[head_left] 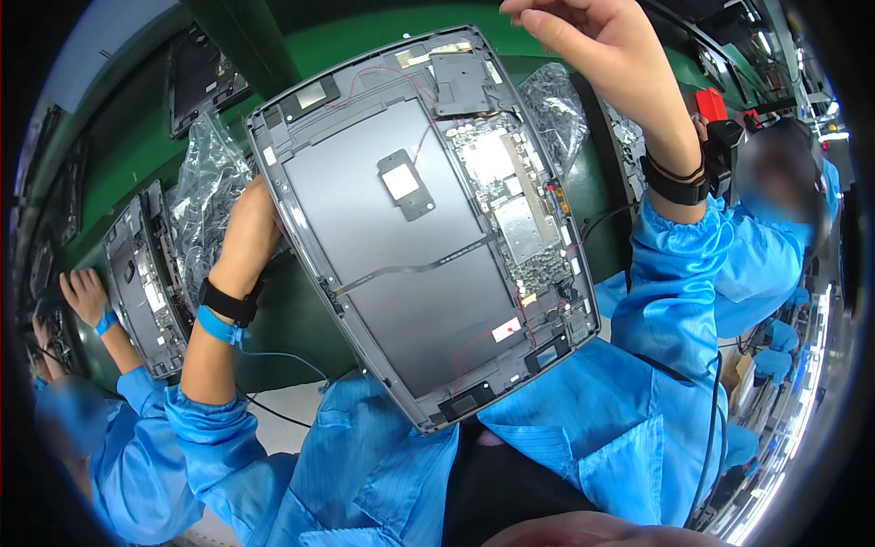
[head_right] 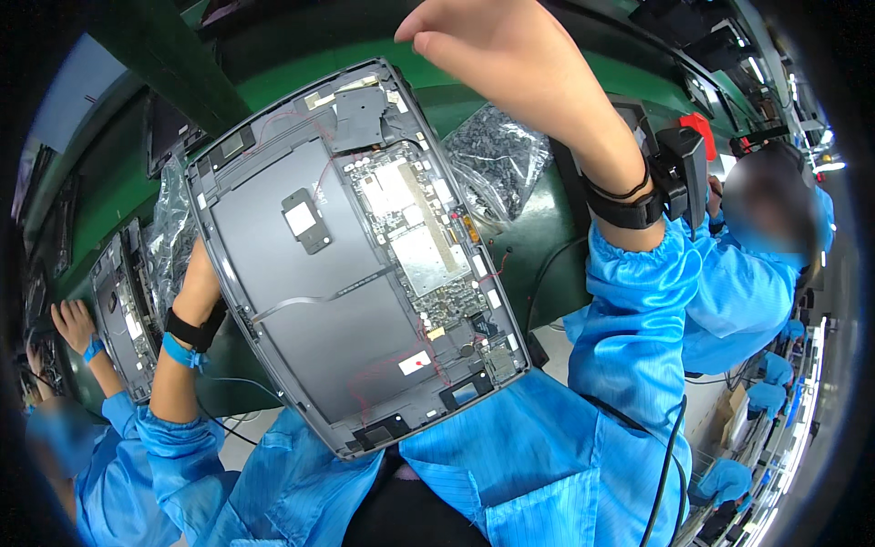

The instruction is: Assembling components of a tablet or small electronic device on a production line.

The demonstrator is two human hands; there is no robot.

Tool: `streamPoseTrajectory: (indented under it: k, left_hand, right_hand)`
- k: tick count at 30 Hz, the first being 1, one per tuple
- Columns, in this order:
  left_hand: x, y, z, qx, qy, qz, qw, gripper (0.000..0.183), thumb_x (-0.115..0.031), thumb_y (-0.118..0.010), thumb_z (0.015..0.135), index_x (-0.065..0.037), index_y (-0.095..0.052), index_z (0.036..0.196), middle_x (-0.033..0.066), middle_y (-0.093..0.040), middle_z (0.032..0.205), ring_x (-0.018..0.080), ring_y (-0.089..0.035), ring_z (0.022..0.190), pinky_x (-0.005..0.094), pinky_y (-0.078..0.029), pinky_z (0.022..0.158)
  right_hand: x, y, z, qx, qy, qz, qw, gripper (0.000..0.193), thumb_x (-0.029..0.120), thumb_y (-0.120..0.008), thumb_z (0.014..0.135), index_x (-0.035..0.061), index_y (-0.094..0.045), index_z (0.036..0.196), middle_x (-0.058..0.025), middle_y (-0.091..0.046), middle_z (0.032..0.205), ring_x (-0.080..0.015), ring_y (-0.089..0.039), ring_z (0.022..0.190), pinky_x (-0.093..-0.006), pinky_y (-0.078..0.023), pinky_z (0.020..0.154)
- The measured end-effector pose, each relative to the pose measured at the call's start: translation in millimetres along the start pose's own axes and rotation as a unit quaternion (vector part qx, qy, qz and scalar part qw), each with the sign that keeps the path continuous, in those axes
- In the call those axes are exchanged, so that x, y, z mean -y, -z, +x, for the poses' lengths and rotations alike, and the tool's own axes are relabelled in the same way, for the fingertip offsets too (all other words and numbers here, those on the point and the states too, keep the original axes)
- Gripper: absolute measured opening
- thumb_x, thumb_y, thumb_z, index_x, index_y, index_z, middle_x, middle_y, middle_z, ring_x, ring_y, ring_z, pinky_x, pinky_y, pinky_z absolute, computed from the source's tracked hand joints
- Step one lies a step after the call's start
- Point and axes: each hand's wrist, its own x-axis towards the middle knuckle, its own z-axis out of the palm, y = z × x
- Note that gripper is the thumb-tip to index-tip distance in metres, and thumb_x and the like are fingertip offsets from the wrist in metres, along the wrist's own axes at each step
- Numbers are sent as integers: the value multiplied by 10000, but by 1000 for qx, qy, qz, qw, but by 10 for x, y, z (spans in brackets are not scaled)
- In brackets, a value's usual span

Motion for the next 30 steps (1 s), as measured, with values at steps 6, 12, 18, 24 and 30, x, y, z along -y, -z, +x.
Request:
streamPoseTrajectory:
  k: [6,12,18,24,30]
  left_hand:
    - [-622,286,12,-159,76,158,971,90,-39,-603,911,17,-615,981,104,-682,806,156,-653,696,273,-515,632]
    - [-1333,540,-197,-294,-10,-58,954,151,-24,-595,940,74,-633,1049,125,-679,900,146,-652,767,240,-534,686]
    - [-1713,255,13,-214,-42,-148,965,187,24,-574,931,95,-641,1091,176,-686,952,191,-681,809,268,-558,709]
    - [-1810,130,385,-101,-12,-258,961,273,22,-580,922,92,-589,1185,183,-690,998,184,-686,850,255,-558,713]
    - [-1921,169,617,-56,-30,-220,973,267,-2,-595,926,72,-562,1180,174,-694,1014,149,-678,849,229,-546,710]
  right_hand:
    - [-168,83,-79,-52,71,-9,996,146,95,-625,878,-22,-667,955,1,-633,763,-39,-543,659,-196,-442,594]
    - [-31,-77,76,21,102,-196,975,264,193,-584,810,-65,-643,809,-250,-619,680,-367,-660,683,-407,-527,634]
    - [-128,-232,133,-33,163,-333,928,166,100,-579,753,-58,-583,703,-272,-600,679,-434,-636,704,-482,-525,675]
    - [-132,-73,236,35,150,-276,949,136,102,-587,759,-31,-617,758,-217,-634,698,-383,-653,710,-419,-518,635]
    - [129,1,10,-36,147,-126,980,117,87,-657,816,-15,-682,868,-112,-653,712,-153,-617,609,-267,-485,586]
